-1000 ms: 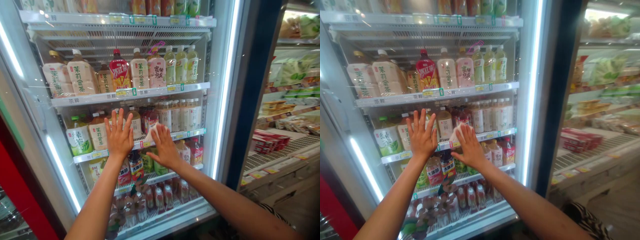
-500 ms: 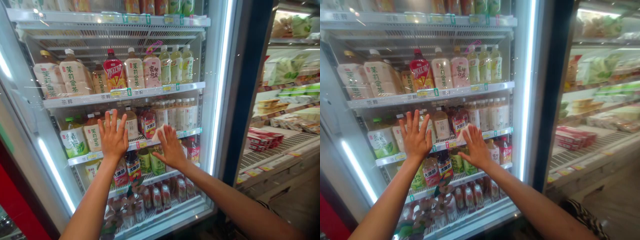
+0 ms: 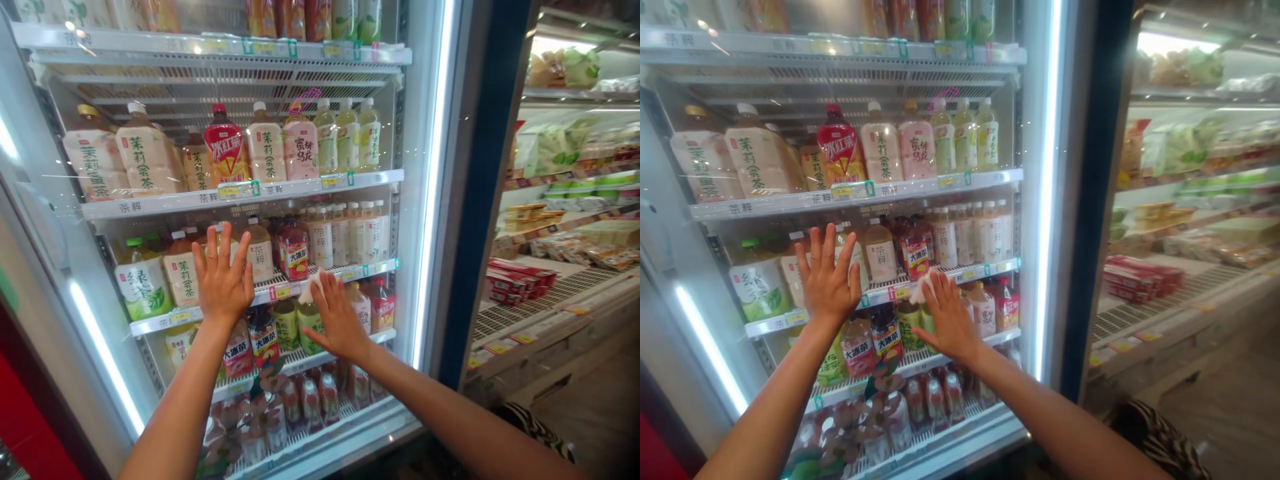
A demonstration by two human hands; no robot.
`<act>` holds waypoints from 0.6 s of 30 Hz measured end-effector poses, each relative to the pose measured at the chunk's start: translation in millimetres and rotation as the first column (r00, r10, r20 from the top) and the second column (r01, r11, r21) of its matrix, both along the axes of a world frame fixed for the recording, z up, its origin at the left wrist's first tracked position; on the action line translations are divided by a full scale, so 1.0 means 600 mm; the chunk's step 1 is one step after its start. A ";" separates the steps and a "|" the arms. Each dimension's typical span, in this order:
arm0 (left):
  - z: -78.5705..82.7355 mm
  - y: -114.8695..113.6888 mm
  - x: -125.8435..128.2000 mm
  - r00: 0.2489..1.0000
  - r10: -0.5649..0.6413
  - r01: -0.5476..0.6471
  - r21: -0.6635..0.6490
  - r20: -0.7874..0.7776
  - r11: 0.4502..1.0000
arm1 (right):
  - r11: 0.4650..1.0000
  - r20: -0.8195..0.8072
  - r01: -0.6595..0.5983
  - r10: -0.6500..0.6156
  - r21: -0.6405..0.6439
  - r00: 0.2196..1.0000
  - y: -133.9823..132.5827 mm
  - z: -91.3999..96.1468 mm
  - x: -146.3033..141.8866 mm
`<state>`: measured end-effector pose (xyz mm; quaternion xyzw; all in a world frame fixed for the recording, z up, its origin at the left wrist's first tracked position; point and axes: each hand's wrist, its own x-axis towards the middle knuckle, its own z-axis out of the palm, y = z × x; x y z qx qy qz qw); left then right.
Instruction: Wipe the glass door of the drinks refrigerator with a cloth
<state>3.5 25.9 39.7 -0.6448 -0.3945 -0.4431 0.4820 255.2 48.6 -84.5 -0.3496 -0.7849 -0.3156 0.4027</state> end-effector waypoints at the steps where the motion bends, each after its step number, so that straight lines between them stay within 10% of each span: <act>1: 0.001 0.000 0.000 1.000 -0.012 0.012 -0.005 0.006 1.000 | 1.000 -0.033 0.006 -0.006 0.018 0.999 0.008 0.052 -0.006; 5: 0.005 0.002 0.001 0.999 -0.047 0.047 -0.020 0.021 0.999 | 0.996 -0.177 0.063 -0.052 0.060 0.983 0.030 0.201 -0.045; 7: -0.001 0.001 0.002 0.999 -0.040 0.040 -0.013 0.018 0.999 | 0.997 -0.201 0.062 -0.052 0.046 0.978 0.021 0.162 -0.067; 13: -0.097 -0.018 -0.013 1.000 0.020 -0.020 -0.042 0.007 0.999 | 0.999 0.004 -0.028 0.028 -0.046 1.000 -0.047 -0.141 -0.106; 15: -0.145 -0.027 -0.023 0.999 0.043 -0.042 -0.068 0.016 0.997 | 0.997 -0.024 -0.049 0.047 -0.058 0.999 -0.053 -0.129 -0.118; 18: -0.211 -0.038 -0.032 0.994 0.090 -0.083 -0.109 0.057 0.991 | 0.994 -0.172 -0.091 0.079 -0.061 0.982 -0.043 -0.004 -0.147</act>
